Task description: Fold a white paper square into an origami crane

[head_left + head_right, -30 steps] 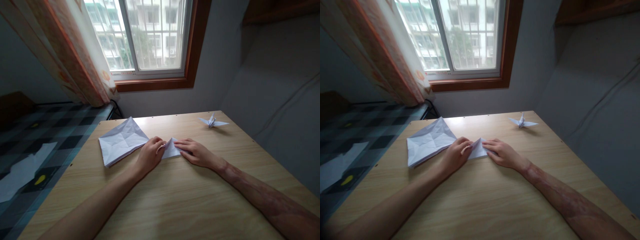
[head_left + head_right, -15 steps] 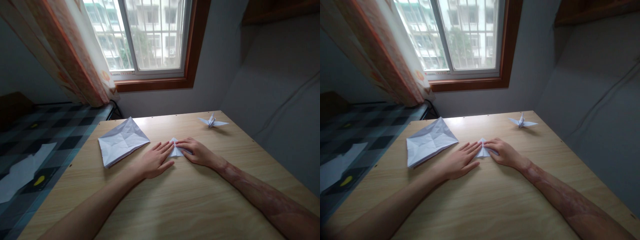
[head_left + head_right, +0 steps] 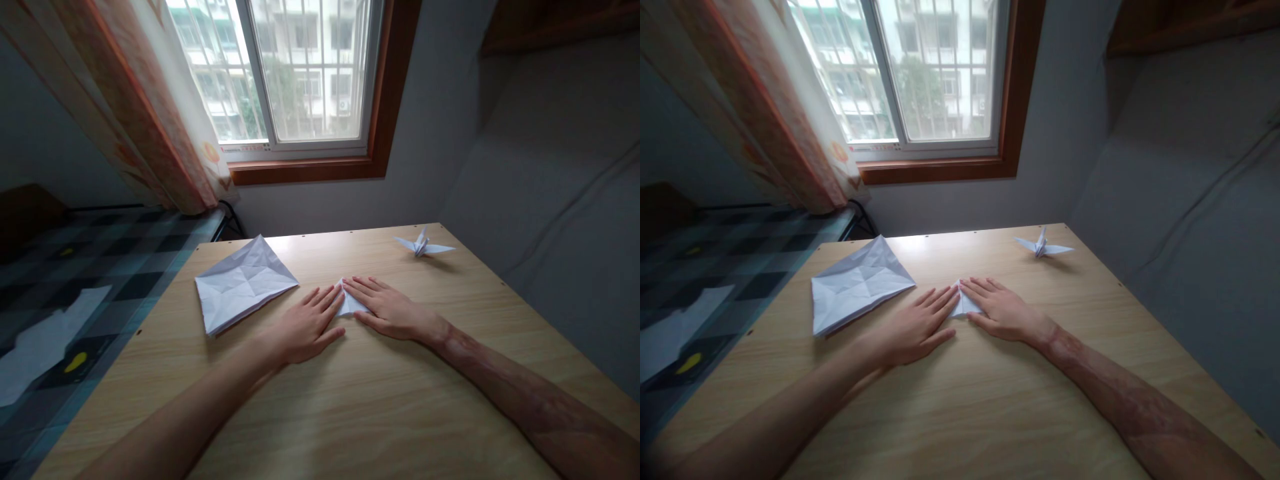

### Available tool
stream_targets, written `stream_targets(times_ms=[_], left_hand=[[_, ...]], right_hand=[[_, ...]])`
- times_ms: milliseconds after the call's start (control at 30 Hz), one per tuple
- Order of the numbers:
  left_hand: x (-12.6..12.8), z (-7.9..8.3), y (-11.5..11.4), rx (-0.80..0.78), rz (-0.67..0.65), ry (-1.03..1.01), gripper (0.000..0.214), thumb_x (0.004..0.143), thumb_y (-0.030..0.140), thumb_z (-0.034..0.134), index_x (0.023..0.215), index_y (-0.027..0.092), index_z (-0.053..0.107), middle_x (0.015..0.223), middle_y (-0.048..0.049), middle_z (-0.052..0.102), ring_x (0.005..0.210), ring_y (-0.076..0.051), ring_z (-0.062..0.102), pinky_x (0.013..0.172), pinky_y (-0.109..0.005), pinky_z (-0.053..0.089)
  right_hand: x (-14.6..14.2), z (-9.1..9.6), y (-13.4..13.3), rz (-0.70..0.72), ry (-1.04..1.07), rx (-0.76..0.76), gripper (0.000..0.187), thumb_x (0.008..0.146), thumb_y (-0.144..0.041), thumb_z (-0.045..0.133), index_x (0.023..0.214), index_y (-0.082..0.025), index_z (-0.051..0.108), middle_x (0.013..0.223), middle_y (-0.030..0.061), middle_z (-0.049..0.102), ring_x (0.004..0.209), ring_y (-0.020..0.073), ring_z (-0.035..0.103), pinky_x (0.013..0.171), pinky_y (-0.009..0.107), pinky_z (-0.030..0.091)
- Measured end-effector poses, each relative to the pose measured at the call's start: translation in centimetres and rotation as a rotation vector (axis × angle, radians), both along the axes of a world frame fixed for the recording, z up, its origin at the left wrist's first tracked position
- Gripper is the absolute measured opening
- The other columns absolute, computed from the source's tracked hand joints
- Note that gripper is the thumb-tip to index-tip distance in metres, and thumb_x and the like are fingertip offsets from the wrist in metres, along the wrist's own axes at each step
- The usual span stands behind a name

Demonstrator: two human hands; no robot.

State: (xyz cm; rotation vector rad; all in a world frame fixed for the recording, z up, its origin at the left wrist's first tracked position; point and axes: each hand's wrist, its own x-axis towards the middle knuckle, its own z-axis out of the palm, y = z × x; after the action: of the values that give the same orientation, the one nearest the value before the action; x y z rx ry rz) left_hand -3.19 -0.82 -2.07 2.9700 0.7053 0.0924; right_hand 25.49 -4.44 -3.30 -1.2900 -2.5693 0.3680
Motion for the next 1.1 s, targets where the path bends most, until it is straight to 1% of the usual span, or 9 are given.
stream_targets(times_ms=[67,133,200,267,400,567,667,767,1100], left_hand=[[0.1,0.4,-0.1,0.049,-0.031,-0.018,0.068,0.117,0.055,0.035,0.175,0.020,0.027,0.180,-0.0146,0.032,0.168,-0.029,0.032,0.137,-0.048,0.024],[0.2,0.9,0.0,0.094,-0.073,-0.040,0.055,0.117,0.043,0.039,0.167,0.020,0.044,0.174,-0.0150,0.045,0.162,-0.029,0.044,0.134,-0.048,0.032],[0.3,1.2,0.1,0.118,-0.123,-0.062,0.044,0.115,0.030,0.043,0.155,0.018,0.058,0.164,-0.0162,0.059,0.150,-0.029,0.059,0.128,-0.046,0.044],[0.4,1.3,0.3,0.124,-0.174,-0.092,0.039,0.112,0.022,0.047,0.146,0.017,0.065,0.154,-0.0171,0.067,0.139,-0.029,0.068,0.119,-0.043,0.053],[0.2,1.2,0.9,0.119,-0.224,-0.155,0.040,0.109,0.016,0.052,0.145,0.019,0.067,0.152,-0.0149,0.070,0.136,-0.028,0.071,0.113,-0.039,0.058],[-0.1,1.8,1.3,0.103,-0.231,-0.154,0.034,0.111,0.019,0.051,0.138,0.021,0.071,0.145,-0.0125,0.075,0.131,-0.026,0.074,0.108,-0.036,0.061],[-0.3,2.5,1.5,0.103,-0.239,-0.160,0.030,0.111,0.020,0.052,0.130,0.020,0.074,0.138,-0.0113,0.078,0.122,-0.025,0.078,0.100,-0.035,0.063],[-0.5,2.7,1.8,0.122,-0.200,-0.162,0.027,0.109,0.023,0.054,0.128,0.020,0.074,0.134,-0.0117,0.079,0.113,-0.025,0.079,0.094,-0.036,0.064],[-0.4,1.2,1.8,0.273,-0.150,-0.182,0.023,0.109,0.026,0.051,0.115,0.019,0.073,0.122,-0.0110,0.081,0.104,-0.024,0.080,0.086,-0.034,0.064]], right_hand=[[0.0,0.1,0.0,-0.021,-0.005,-0.003,0.071,0.116,-0.055,0.042,0.178,-0.027,0.023,0.183,0.0060,0.025,0.171,0.0283,0.024,0.140,0.051,0.021],[-0.1,0.0,0.1,-0.038,-0.013,-0.002,0.072,0.115,-0.058,0.041,0.178,-0.027,0.024,0.183,0.0065,0.025,0.171,0.0292,0.024,0.139,0.051,0.021],[-0.1,-0.1,0.1,-0.049,-0.015,0.007,0.073,0.115,-0.059,0.042,0.178,-0.026,0.025,0.183,0.0076,0.026,0.170,0.0303,0.025,0.139,0.052,0.022],[-0.1,-0.1,0.1,-0.052,-0.008,0.027,0.073,0.115,-0.058,0.044,0.178,-0.025,0.026,0.182,0.0090,0.027,0.170,0.0307,0.027,0.139,0.053,0.023],[-0.1,0.0,-0.1,-0.026,0.020,0.097,0.070,0.114,-0.051,0.049,0.177,-0.024,0.029,0.181,0.0102,0.032,0.169,0.0304,0.029,0.137,0.054,0.025],[-0.1,0.4,-0.2,0.023,0.062,0.168,0.060,0.113,-0.041,0.054,0.170,-0.026,0.045,0.173,0.0099,0.048,0.160,0.0295,0.045,0.135,0.054,0.031],[0.0,0.4,0.0,0.051,0.068,0.198,0.058,0.110,-0.043,0.060,0.165,-0.025,0.052,0.169,0.0110,0.054,0.155,0.0301,0.051,0.133,0.055,0.033],[0.0,0.3,0.1,0.069,0.067,0.234,0.059,0.106,-0.046,0.066,0.160,-0.024,0.057,0.164,0.0131,0.059,0.150,0.0317,0.056,0.132,0.057,0.035],[-0.7,0.9,-0.2,0.059,0.052,0.305,0.047,0.105,-0.042,0.065,0.148,-0.021,0.066,0.151,0.0150,0.070,0.136,0.0320,0.066,0.129,0.057,0.037]])
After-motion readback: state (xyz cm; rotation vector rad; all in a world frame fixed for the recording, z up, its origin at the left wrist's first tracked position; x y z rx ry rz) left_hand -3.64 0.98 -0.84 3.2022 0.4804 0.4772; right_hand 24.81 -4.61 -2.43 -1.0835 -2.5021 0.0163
